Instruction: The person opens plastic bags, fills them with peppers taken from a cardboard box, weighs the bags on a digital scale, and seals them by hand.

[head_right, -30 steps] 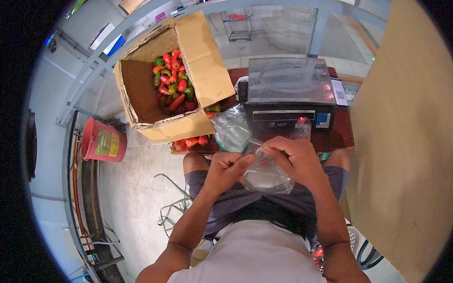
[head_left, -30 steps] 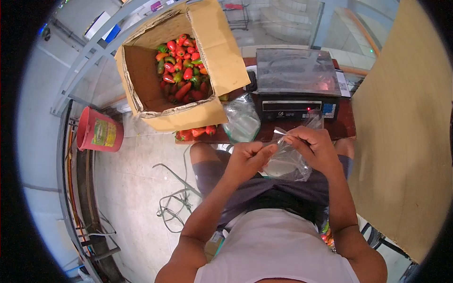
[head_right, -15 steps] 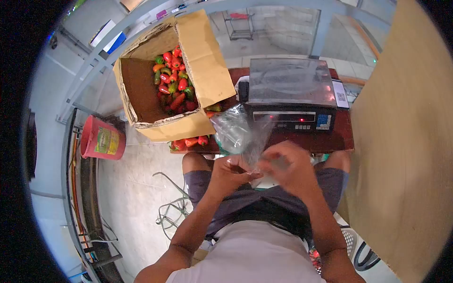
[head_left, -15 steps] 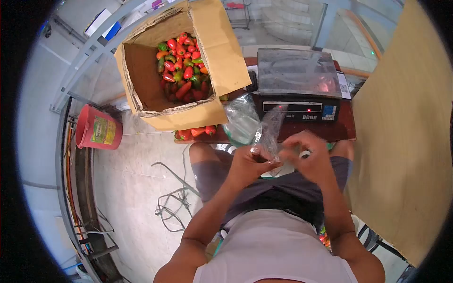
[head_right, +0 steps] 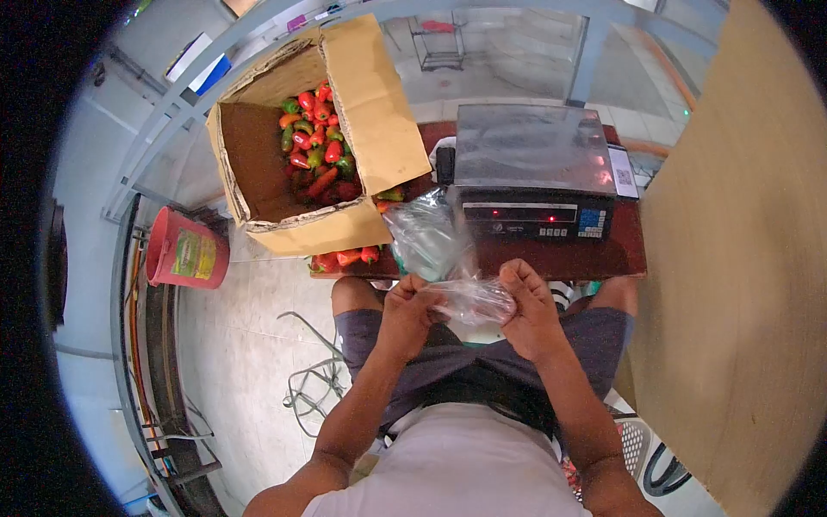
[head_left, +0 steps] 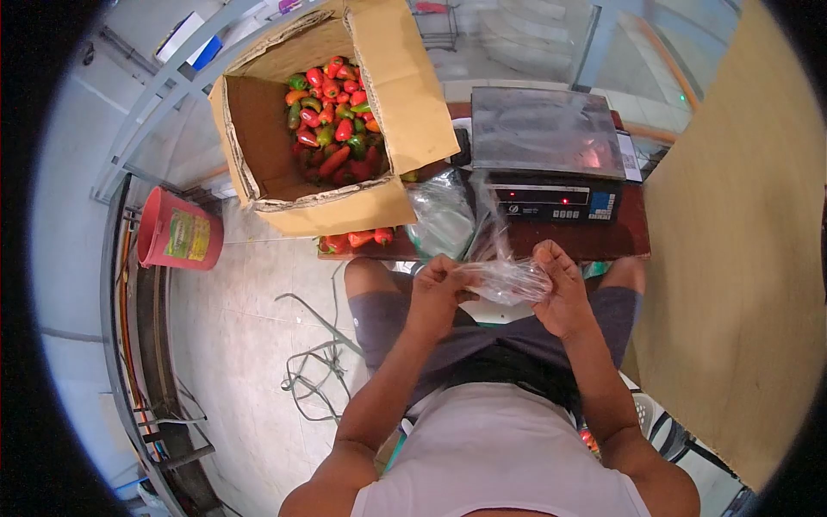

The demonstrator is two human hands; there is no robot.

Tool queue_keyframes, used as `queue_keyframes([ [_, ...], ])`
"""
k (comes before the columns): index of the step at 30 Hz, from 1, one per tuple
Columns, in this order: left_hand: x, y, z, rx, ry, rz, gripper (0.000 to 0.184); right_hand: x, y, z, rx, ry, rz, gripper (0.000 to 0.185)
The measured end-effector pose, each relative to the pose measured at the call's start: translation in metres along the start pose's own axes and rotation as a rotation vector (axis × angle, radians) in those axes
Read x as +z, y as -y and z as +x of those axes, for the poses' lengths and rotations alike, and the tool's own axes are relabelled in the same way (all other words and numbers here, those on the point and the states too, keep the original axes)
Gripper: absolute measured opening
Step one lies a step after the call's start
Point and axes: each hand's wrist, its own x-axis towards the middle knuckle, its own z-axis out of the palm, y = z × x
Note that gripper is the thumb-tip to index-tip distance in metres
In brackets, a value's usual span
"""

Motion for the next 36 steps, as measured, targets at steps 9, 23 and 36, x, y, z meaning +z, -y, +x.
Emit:
queue_keyframes([
  [9,0.002,0.014,-0.012,-0.073,0.251,0.026,0.017,-0.028,0.006,0.004,-0.483,-0.205,-1.423,0.028],
  [23,-0.011,0.033,0.016,-0.064,0.139,-0.357,0.021,-0.053,-0.011,0.010,0.110,0.014,0.126,0.046],
  [36,0.004,0.026,-0.001,0.220,-0.005,0.857,0.026,-0.016,-0.004,0.016,-0.543,-0.349,-1.441,0.041],
])
